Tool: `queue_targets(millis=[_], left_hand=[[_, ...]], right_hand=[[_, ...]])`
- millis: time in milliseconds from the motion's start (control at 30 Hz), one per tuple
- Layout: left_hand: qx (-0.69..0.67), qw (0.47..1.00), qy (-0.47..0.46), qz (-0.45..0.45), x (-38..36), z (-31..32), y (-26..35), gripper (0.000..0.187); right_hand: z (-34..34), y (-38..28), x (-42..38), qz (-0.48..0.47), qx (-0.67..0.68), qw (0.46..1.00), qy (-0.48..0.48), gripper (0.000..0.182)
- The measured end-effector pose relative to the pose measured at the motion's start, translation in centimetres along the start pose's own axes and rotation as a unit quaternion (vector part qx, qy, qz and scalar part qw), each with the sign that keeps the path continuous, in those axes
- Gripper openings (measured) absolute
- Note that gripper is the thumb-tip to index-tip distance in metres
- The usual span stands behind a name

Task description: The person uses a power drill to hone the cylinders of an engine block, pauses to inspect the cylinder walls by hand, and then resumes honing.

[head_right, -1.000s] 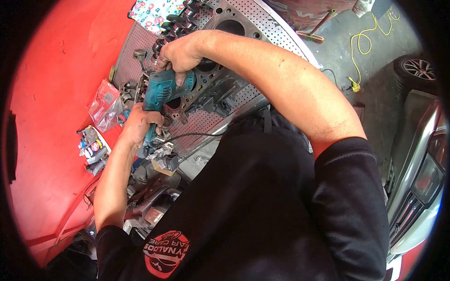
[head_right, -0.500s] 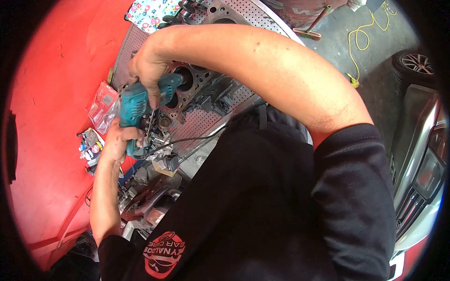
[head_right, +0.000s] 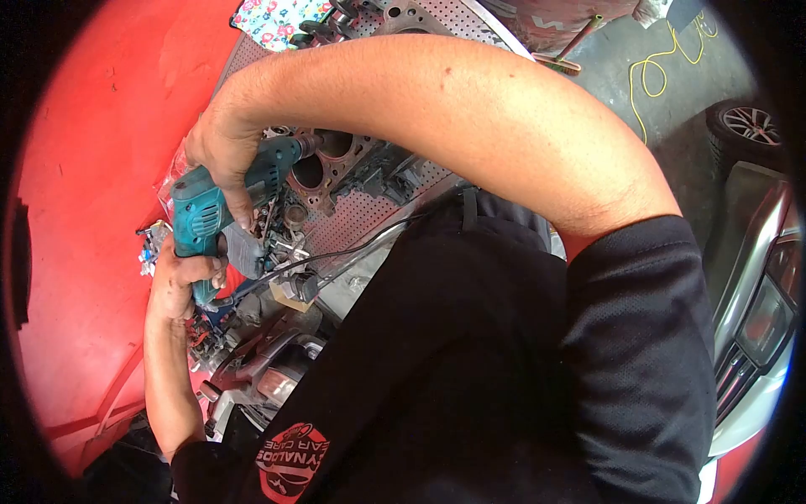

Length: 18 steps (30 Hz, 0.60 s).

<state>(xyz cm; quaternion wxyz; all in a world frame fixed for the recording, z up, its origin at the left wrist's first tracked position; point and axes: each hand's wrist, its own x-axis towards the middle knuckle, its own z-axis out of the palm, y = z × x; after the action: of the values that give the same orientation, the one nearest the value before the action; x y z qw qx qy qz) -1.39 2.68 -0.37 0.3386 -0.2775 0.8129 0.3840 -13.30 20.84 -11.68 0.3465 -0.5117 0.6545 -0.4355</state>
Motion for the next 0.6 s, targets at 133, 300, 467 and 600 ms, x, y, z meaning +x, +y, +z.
queue_targets(millis=[133,300,467,600], left_hand=[[-0.021,1.000,0.004,0.003,-0.7,-0.8,-0.1,0.034],[-0.028,1.000,-0.001,0.009,-0.8,-0.6,0.1,0.034],[-0.024,1.000,-0.011,-0.001,0.5,0.3,-0.5,0.029],[-0.010,1.000,-0.011,-0.005,1.7,1.1,-1.1,0.023]], right_hand=[[-0.3,-0.6,0.8,-0.016,0.016,0.999,-0.023,0.073],[-0.3,-0.3,1.0,-0.040,0.035,0.998,-0.032,0.069],[0.8,1.0,0.7,-0.009,0.019,1.000,0.006,0.071],[0.9,2.0,0.2,0.002,0.027,1.000,-0.011,0.072]])
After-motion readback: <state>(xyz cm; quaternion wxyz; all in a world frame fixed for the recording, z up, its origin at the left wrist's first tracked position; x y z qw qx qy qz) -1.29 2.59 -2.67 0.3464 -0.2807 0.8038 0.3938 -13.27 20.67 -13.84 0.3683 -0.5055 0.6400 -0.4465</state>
